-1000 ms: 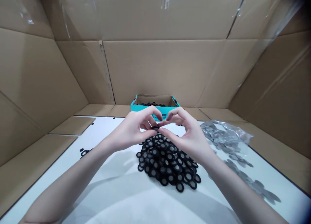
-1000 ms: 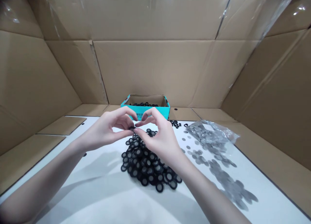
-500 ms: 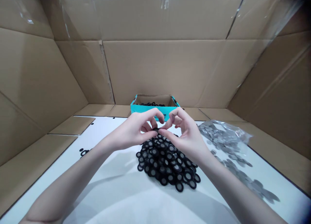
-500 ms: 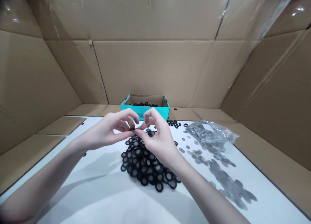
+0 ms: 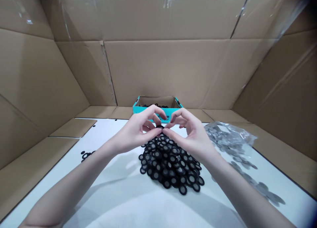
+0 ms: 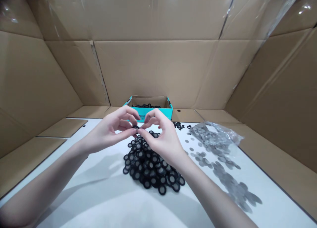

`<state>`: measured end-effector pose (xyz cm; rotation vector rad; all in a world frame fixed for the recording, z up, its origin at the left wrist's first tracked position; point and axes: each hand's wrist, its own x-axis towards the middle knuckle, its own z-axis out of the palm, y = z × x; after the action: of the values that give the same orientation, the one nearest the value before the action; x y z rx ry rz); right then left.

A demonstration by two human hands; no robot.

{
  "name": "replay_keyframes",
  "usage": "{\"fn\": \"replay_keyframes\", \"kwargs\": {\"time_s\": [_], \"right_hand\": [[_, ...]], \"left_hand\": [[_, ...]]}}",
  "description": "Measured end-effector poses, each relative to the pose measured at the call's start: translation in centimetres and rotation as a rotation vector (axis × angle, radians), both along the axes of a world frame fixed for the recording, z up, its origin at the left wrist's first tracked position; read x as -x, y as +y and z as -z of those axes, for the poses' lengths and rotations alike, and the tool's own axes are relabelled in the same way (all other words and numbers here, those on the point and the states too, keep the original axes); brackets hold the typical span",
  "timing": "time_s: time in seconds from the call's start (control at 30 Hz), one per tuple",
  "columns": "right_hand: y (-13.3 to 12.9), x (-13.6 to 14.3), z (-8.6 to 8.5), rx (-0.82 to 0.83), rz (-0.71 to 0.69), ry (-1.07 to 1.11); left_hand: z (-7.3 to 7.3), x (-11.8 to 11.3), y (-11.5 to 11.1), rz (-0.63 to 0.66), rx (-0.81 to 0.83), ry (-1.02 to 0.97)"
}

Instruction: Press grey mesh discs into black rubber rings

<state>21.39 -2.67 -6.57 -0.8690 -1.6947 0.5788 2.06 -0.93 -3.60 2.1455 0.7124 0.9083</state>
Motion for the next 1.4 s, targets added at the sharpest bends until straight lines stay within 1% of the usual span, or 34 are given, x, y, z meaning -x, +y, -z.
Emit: {"fn": "replay_keyframes", "kwargs": {"time_s": [0.1,0.17,0.3,0.37,0.5,0.63,0.73,0.93,1.03,1.1,1.2,1.3,1.4], "right_hand": [[-0.2,0.3,0.3,-0.028,-0.019,0.025],[-0.3,0.5,0.4,-0.065,-0.005,0.015],[-0.2,0.6,0.6,-0.139,0.047,-0.101],[-0.1,0.5,0.6,-0.136,0.032,-0.109],[0.1,0.2,0.4,-0.079,0.0,-0.031],[0.1,0.0,0.1,-0.061,-0.003,0.004],[0.0,0.1,0.1,-0.067,-0.005,-0.009],[-0.5,0.3,0.3,-0.179,0.126,-0.143],[-0.6,0.3,0.2,-0.191,0.129,-0.146],[-0.6,0.2,0.1,-0.149,0.09,-0.081],[-0.3,0.0,-0.1,-0.007,0.01,0.07],[0.1,-0.2,-0.1,0.147,-0.071,0.164],[0.4,-0.3,0.0,0.244,-0.187,0.232]], "left_hand": [[-0.1,0.2,0.1,0.027,-0.014,0.035],[-0.1,0.4,0.2,0.033,-0.033,0.077],[0.0,0.6,0.4,0.003,-0.039,0.108],[0.0,0.5,0.4,-0.014,-0.047,0.068],[-0.1,0.3,0.1,-0.027,-0.089,-0.023],[-0.2,0.1,-0.1,-0.032,-0.122,-0.008],[0.0,0.1,-0.1,-0.04,-0.124,0.01],[0.2,0.0,-0.1,-0.067,-0.096,0.02],[0.2,-0.1,-0.2,-0.07,-0.106,-0.001],[0.1,-0.1,-0.2,-0.056,-0.113,-0.031],[0.2,0.0,-0.2,-0.02,-0.158,-0.09],[0.2,0.1,-0.1,0.025,-0.261,-0.121],[0.2,0.3,0.0,0.05,-0.376,-0.114]]}}
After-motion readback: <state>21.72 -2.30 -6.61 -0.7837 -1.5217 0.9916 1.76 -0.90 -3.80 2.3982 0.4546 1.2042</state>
